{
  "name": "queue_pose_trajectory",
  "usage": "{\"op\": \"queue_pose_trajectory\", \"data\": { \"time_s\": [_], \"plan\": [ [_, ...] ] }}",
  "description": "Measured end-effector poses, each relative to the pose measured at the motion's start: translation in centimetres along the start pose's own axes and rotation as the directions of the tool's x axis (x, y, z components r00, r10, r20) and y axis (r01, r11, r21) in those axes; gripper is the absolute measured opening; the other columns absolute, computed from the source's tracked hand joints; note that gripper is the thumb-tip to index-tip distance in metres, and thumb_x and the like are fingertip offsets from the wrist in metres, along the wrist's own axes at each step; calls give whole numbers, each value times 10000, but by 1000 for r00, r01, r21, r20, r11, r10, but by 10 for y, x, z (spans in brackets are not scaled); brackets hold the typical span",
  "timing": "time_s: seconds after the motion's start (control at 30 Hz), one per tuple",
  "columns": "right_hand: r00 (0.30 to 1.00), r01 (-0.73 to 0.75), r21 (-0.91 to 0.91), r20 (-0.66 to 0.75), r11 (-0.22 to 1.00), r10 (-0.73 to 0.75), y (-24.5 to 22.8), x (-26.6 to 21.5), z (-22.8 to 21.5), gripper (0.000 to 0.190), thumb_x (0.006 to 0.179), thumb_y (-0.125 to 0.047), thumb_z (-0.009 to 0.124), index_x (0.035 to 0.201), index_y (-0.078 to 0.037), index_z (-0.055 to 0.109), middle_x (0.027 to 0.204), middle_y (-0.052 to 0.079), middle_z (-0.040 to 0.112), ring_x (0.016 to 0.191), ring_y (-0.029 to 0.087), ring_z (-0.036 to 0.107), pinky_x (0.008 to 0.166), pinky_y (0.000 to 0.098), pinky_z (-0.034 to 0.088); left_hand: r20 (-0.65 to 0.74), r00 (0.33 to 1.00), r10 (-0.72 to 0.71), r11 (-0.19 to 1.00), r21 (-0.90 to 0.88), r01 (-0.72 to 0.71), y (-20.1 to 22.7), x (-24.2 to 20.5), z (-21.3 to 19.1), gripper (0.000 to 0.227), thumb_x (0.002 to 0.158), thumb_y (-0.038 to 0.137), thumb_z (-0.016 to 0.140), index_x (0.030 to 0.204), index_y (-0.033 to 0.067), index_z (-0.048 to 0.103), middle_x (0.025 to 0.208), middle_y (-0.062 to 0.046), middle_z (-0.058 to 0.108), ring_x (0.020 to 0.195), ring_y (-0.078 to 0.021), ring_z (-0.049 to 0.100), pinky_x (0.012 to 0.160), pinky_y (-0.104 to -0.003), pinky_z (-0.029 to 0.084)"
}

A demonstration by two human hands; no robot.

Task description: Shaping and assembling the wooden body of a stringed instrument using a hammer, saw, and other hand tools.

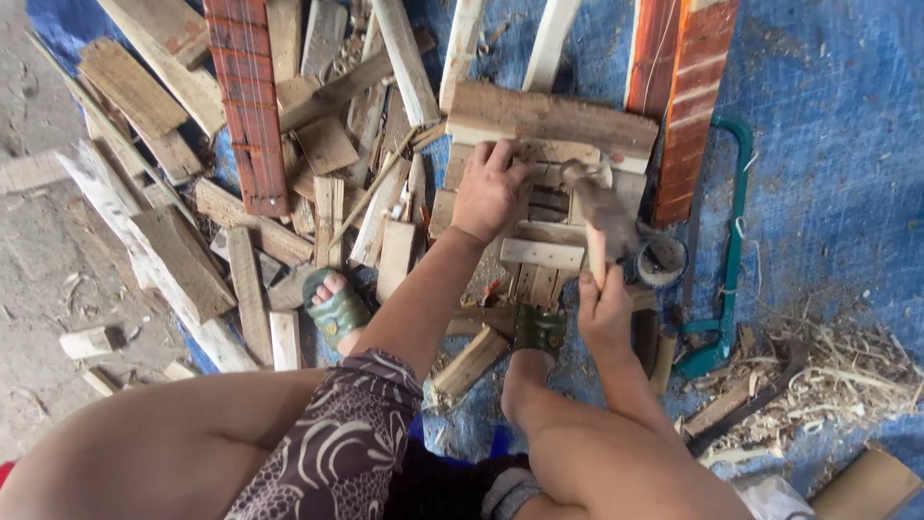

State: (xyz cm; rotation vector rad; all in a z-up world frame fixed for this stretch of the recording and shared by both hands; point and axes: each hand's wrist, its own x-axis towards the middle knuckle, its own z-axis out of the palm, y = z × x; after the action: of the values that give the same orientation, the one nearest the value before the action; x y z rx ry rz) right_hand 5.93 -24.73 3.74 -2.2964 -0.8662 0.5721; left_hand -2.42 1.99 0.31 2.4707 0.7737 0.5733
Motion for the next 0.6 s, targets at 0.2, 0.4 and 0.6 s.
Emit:
{"op": "queue_pose_trajectory", "data": {
  "time_s": [0.2, 0.4, 0.6],
  "plan": [
    [999, -52, 103, -9, 993, 54, -40, -5, -33, 333, 1119, -341, 435, 1090, -37, 567, 646, 127, 602, 461, 305, 608, 426, 344, 464, 0, 1000, -22, 999, 33, 22, 4, -3, -2, 216, 779, 278, 788, 991, 240, 759, 1119, 39, 520, 1131, -235, 532, 858, -399, 500],
    [994, -92, 87, 62, 992, 87, -25, -6, -22, 335, 1122, -315, 424, 1093, -20, 579, 627, 203, 578, 457, 408, 576, 399, 367, 458, -3, 992, -122, 992, 34, 122, 15, 8, 13, 340, 706, 311, 766, 1043, 281, 738, 1081, 52, 540, 1123, -201, 490, 915, -448, 369],
    [987, -146, 150, 88, 978, 133, -9, -14, -15, 351, 1144, -276, 344, 1125, -13, 577, 652, 168, 614, 459, 259, 584, 454, 368, 464, -10, 993, -114, 993, -14, 114, 19, 14, 23, 147, 739, 277, 772, 879, 293, 731, 984, 81, 568, 1077, -153, 479, 926, -420, 340]
  ]
}}
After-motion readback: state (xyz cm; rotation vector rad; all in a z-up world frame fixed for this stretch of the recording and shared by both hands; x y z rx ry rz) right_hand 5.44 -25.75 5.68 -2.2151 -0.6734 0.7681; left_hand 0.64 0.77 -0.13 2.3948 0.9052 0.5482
